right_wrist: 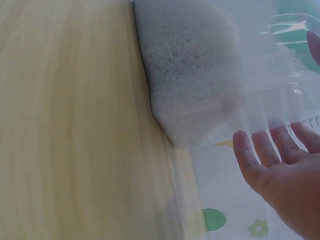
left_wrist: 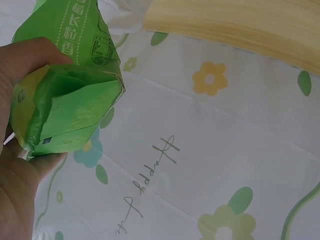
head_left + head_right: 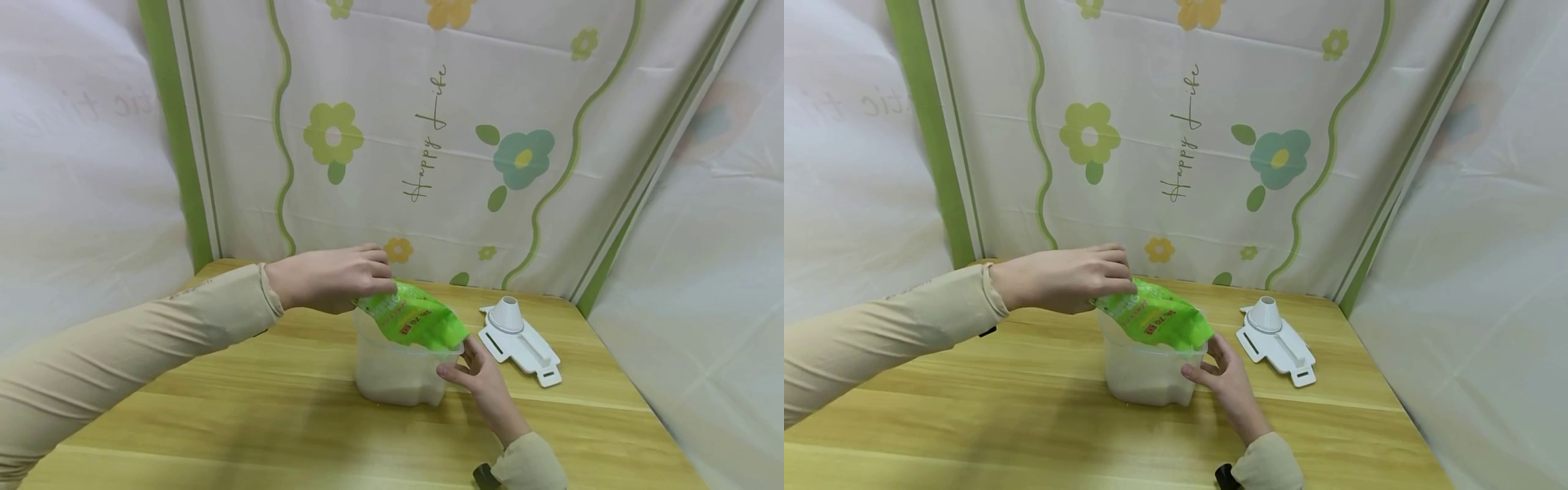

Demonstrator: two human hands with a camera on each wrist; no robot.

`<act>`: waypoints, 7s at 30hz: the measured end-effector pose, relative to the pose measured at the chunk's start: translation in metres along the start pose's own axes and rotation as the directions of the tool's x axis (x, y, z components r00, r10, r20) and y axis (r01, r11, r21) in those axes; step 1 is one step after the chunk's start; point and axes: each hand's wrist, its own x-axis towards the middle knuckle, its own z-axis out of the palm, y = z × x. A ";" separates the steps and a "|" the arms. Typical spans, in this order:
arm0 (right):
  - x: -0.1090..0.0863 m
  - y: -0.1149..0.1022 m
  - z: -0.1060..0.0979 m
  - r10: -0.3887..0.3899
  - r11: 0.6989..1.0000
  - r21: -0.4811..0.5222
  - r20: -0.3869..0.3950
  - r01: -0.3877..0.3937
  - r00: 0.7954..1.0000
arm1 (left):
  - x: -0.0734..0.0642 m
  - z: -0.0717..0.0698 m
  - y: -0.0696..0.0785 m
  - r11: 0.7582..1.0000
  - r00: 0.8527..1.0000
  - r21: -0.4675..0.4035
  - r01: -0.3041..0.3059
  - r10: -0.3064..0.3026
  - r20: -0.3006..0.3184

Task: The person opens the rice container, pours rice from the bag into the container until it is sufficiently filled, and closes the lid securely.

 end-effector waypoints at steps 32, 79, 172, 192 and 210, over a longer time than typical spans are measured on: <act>0.000 0.001 -0.002 -0.006 1.000 0.026 0.014 0.006 1.000 | 0.028 0.012 0.008 0.985 0.939 -0.095 0.146 -0.108 0.328; 0.002 0.000 -0.003 0.007 1.000 0.023 -0.002 -0.007 1.000 | -0.037 0.021 0.007 0.964 0.963 -0.203 0.170 -0.206 -0.171; 0.004 0.004 -0.003 -0.029 0.999 0.033 -0.006 0.029 1.000 | -0.061 0.032 0.025 0.887 0.834 -0.194 0.418 -0.460 -0.306; 0.004 0.003 -0.003 -0.039 0.998 0.044 0.013 0.038 0.999 | -0.066 0.061 0.082 0.554 0.406 -0.502 0.664 -0.831 -0.381; 0.003 0.004 -0.003 -0.033 0.998 0.057 0.019 0.032 0.999 | -0.083 0.093 0.111 0.102 -0.156 -0.689 0.718 -0.940 -0.302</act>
